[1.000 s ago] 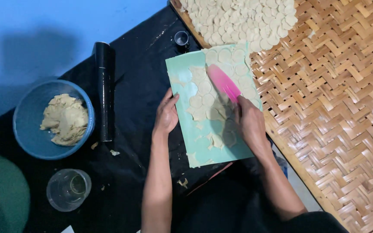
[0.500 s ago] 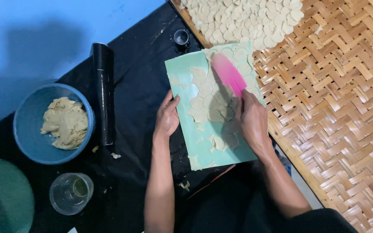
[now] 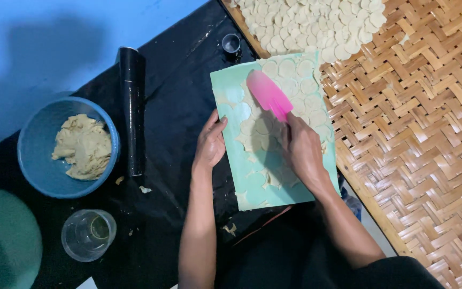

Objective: Scraping small circular dough pieces from a sheet and placing them onto a woven drying mat.

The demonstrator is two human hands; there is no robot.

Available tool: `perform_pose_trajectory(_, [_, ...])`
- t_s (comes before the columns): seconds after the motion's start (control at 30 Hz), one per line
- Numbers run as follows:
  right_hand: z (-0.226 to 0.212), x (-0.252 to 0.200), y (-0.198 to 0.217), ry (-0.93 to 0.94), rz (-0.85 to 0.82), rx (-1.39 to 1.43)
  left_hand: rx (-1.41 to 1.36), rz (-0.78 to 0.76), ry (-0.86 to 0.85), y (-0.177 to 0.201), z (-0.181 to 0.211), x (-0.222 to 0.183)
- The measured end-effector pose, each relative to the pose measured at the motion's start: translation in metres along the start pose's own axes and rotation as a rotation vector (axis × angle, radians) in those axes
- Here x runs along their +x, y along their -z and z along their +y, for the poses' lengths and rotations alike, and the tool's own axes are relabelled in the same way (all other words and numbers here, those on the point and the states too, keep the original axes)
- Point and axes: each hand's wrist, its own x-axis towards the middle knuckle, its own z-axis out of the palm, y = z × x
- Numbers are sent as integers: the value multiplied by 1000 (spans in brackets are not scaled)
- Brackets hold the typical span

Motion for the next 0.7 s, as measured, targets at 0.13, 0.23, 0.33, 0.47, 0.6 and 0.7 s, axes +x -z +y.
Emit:
perform_pose_trajectory(0.13, [-10,1,-3,19,-19,17,-28,4,23,4,-2,2])
perform_pose_trajectory(0.23, [-13,-7,-5,20,-47,5,-20,-4,15,6,-4,2])
perform_pose_trajectory(0.33, [-18,-19,2,42,-121,-30,-21,16,21,1,0,1])
perform_pose_trajectory(0.47, [-13,-36,8,100,-142,-2,-32,18,9,13,-8,4])
perform_pose_trajectory(0.6, [-3,-39,13,59,-67,35,-24,19,11,8,-4,3])
perform_pose_trajectory(0.7, [0,-34,13,14,-66,-12,-49,-9,4,6,-5,2])
